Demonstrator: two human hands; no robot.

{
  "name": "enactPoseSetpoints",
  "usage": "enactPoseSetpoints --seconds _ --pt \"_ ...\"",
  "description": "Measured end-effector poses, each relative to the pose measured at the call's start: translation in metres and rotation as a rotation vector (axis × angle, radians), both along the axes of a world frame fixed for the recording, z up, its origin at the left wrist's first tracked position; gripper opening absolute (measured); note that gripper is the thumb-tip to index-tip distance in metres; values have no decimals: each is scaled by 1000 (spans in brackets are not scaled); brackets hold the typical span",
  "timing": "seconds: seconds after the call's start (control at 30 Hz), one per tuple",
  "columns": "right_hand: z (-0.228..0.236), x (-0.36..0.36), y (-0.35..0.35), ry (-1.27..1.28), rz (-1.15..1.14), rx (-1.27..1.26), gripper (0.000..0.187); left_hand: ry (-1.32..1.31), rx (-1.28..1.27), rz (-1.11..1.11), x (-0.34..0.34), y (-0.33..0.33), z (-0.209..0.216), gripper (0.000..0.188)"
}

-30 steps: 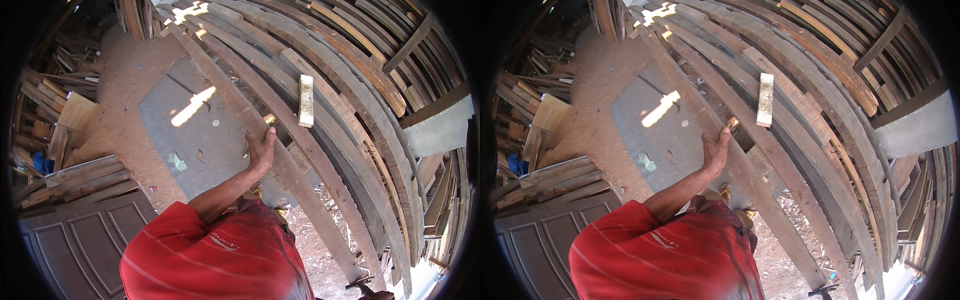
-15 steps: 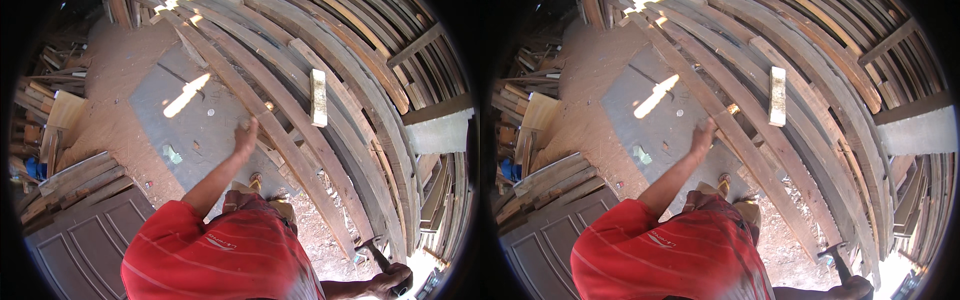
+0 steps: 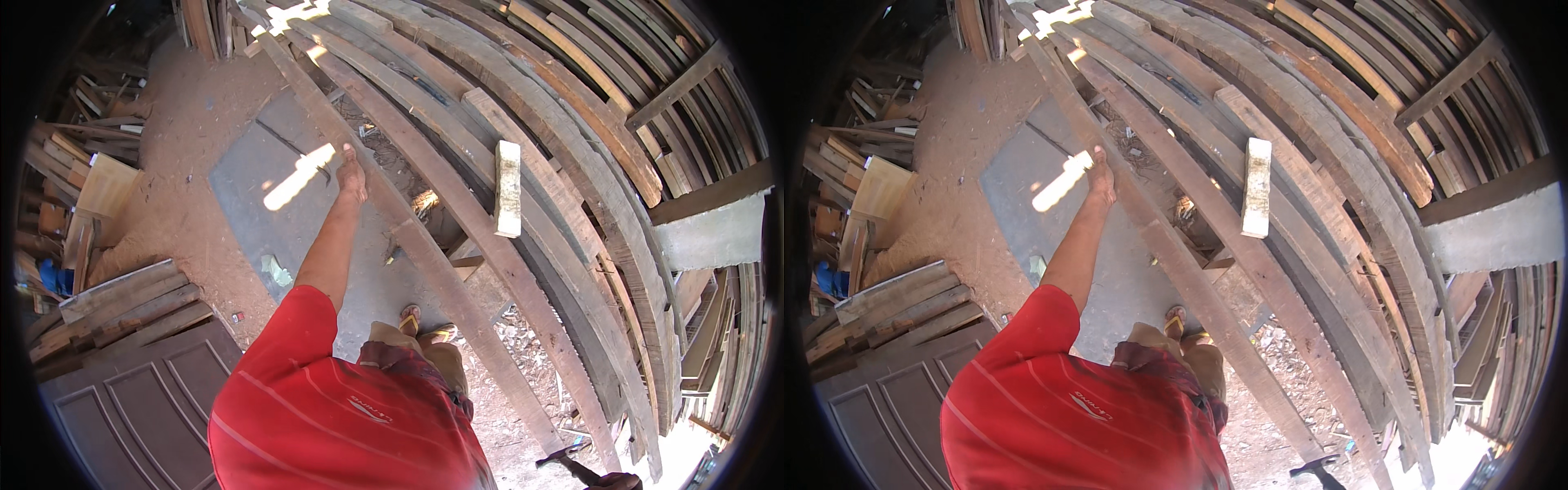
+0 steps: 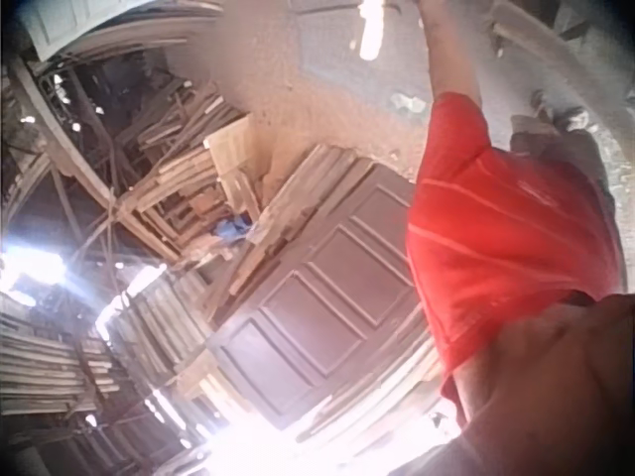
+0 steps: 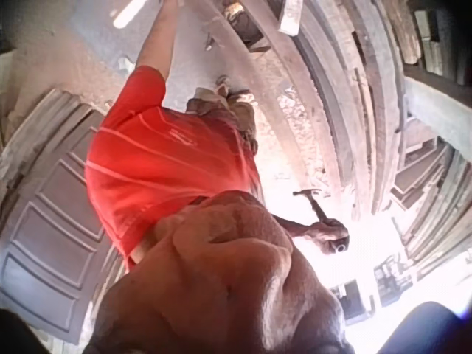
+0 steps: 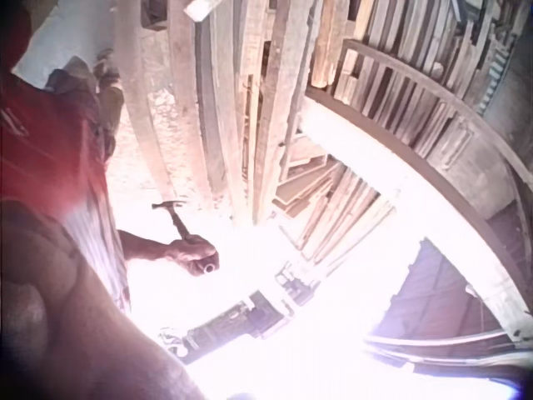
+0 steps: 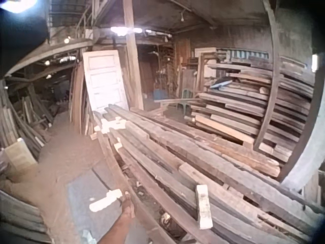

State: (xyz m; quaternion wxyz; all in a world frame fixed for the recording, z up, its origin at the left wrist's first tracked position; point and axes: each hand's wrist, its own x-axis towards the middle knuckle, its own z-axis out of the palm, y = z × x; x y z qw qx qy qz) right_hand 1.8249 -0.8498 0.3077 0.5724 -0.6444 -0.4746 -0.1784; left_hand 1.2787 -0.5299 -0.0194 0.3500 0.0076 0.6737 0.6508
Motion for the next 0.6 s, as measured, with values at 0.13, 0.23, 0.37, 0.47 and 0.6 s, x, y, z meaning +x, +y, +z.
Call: enactPoseSetpoints --seconds 0.13,0.23,0.37,0.47,0.6 --pt "-14 12 1 87 -11 18 36 -48 103 -11 32 -26 39 96" --pt "-12 16 7 107 20 13 36 -32 -49 -30 67 -28 42 90" --pt "-9 17 23 110 39 60 35 -12 73 6 123 -56 -8 82" --pt "-6 18 31 119 153 120 33 69 -60 -79 195 -95 31 83" --pt "1 13 44 222 315 155 30 186 -144 -304 218 -124 9 90"
